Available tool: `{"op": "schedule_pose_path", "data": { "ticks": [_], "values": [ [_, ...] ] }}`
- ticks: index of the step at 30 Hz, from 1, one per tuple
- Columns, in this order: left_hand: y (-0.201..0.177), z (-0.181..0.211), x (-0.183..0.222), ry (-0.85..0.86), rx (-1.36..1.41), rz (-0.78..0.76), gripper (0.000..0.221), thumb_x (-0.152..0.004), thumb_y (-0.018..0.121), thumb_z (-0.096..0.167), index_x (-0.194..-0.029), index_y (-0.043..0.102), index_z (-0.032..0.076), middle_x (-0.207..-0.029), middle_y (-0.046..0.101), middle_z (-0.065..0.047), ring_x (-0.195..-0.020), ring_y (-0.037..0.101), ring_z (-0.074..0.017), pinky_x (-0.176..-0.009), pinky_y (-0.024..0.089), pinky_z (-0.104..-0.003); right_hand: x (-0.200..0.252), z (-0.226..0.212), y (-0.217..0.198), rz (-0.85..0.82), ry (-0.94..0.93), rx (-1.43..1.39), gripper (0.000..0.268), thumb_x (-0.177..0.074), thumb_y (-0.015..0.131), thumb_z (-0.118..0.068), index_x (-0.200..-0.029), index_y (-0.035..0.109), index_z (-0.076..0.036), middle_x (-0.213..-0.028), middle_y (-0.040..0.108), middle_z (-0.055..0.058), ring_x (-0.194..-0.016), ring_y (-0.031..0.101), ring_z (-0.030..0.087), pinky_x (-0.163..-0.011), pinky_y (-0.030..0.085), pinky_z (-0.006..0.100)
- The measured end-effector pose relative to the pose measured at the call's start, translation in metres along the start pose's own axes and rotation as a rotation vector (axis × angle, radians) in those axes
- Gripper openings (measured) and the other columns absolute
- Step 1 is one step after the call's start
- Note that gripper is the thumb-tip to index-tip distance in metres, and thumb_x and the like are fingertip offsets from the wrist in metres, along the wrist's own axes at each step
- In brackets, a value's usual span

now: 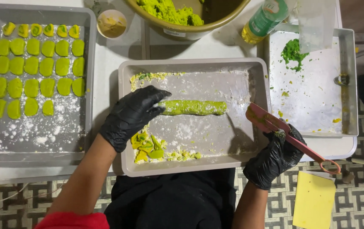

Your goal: Cutting a long roll of green dough into small oval pieces using a scraper and arranging them on a tray.

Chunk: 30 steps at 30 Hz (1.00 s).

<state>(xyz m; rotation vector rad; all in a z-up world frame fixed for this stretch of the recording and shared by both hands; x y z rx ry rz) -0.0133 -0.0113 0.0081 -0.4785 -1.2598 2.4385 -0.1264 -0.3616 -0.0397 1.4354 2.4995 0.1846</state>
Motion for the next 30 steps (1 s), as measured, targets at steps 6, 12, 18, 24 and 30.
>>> {"op": "schedule_pose_path", "data": {
  "ticks": [6,12,18,24,30],
  "values": [
    [0.024,-0.028,0.001,-0.023,0.160,-0.108,0.041,-0.087,0.077,0.023,-0.127,0.070,0.022,-0.116,0.071,-0.005,-0.112,0.065,-0.0309,-0.099,0.051,-0.045,-0.005,0.007,-0.005,-0.008,0.003,0.003,0.022,-0.099,0.073,0.001,-0.116,0.064,-0.008,-0.117,0.072,0.021,-0.105,0.076,0.029,-0.074,0.066,0.029],
    [0.048,-0.064,-0.002,-0.039,0.189,-0.115,0.037,-0.088,0.079,0.034,-0.122,0.074,0.023,-0.124,0.072,-0.003,-0.120,0.065,-0.0276,-0.105,0.050,-0.039,-0.005,0.008,-0.005,-0.016,-0.019,0.011,0.019,-0.100,0.072,0.001,-0.115,0.064,-0.008,-0.116,0.072,0.022,-0.103,0.076,0.030,-0.074,0.065,0.029],
    [0.016,-0.010,-0.019,0.108,0.300,-0.038,0.050,-0.083,0.086,0.025,-0.128,0.070,0.012,-0.128,0.071,-0.013,-0.122,0.063,-0.0360,-0.108,0.047,-0.044,-0.003,0.003,-0.002,-0.012,0.017,-0.009,0.020,-0.100,0.072,-0.001,-0.116,0.064,-0.008,-0.118,0.072,0.021,-0.105,0.076,0.030,-0.074,0.066,0.029],
    [0.037,-0.009,-0.029,0.005,0.101,-0.243,0.056,-0.086,0.079,0.048,-0.137,0.063,0.033,-0.139,0.065,0.005,-0.137,0.054,-0.0180,-0.112,0.045,-0.037,-0.005,0.005,-0.004,-0.034,-0.003,0.030,0.020,-0.099,0.074,-0.002,-0.115,0.064,-0.009,-0.117,0.072,0.020,-0.107,0.075,0.028,-0.075,0.065,0.029],
    [0.077,-0.030,-0.043,0.090,0.156,-0.321,0.046,-0.090,0.075,0.037,-0.135,0.066,0.034,-0.137,0.067,0.008,-0.134,0.056,-0.0169,-0.111,0.046,-0.034,-0.002,0.001,0.002,-0.024,-0.013,0.027,0.021,-0.099,0.073,0.000,-0.115,0.063,-0.008,-0.119,0.071,0.019,-0.109,0.074,0.028,-0.075,0.064,0.029]
  ]
}}
Point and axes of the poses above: each hand's wrist, its own x-axis away from the middle knuckle, its own y-axis out of the palm, z = x × y, the point moved 1 cm from there along -x, towards the middle knuckle
